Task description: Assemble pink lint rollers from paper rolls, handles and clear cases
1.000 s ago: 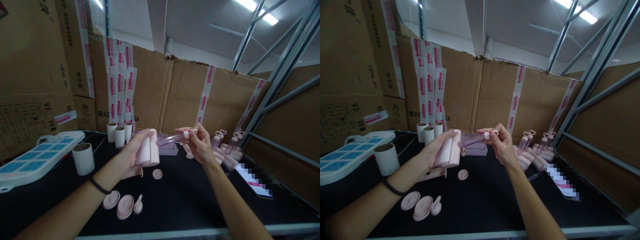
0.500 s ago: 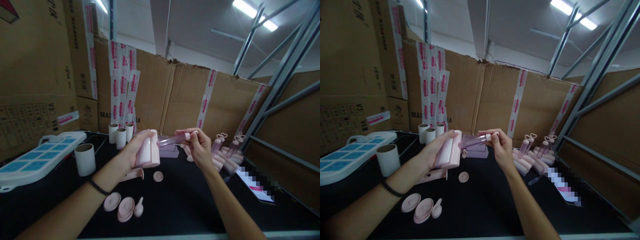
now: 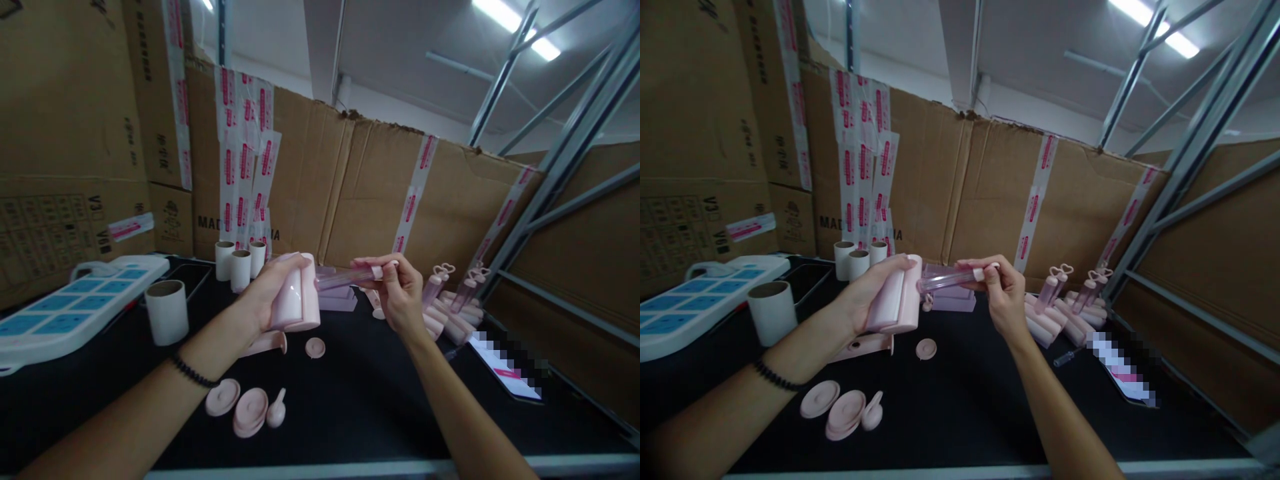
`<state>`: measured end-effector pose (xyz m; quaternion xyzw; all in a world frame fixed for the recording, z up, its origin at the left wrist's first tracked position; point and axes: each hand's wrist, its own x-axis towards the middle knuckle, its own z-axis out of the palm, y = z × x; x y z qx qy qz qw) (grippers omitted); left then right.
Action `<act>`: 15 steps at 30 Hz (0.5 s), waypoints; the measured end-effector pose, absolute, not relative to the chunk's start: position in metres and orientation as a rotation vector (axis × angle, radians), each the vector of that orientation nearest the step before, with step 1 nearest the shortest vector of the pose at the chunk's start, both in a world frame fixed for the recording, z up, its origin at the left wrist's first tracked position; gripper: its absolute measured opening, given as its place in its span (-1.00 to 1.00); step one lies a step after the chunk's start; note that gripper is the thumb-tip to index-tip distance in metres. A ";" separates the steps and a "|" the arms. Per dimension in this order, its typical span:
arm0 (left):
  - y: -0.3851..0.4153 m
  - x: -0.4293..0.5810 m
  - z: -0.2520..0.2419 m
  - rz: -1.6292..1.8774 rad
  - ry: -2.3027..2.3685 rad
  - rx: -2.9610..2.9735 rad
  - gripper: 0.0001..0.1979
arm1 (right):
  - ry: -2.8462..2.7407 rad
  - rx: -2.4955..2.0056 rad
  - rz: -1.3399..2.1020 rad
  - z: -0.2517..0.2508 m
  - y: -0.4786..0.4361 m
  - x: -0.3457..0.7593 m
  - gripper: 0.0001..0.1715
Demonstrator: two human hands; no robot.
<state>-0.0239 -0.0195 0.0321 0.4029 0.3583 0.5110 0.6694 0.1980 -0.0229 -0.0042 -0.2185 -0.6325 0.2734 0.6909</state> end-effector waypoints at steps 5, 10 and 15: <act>-0.024 -0.021 0.033 1.146 0.781 0.852 -0.72 | -1.343 -0.385 0.643 -0.006 -0.021 0.189 -0.74; -0.021 -0.018 0.029 1.165 0.780 0.830 -0.75 | -1.269 -0.342 0.620 -0.006 -0.022 0.183 -0.73; -0.015 -0.014 0.018 1.180 0.755 0.812 -0.76 | -1.277 -0.312 0.624 -0.003 -0.024 0.183 -0.73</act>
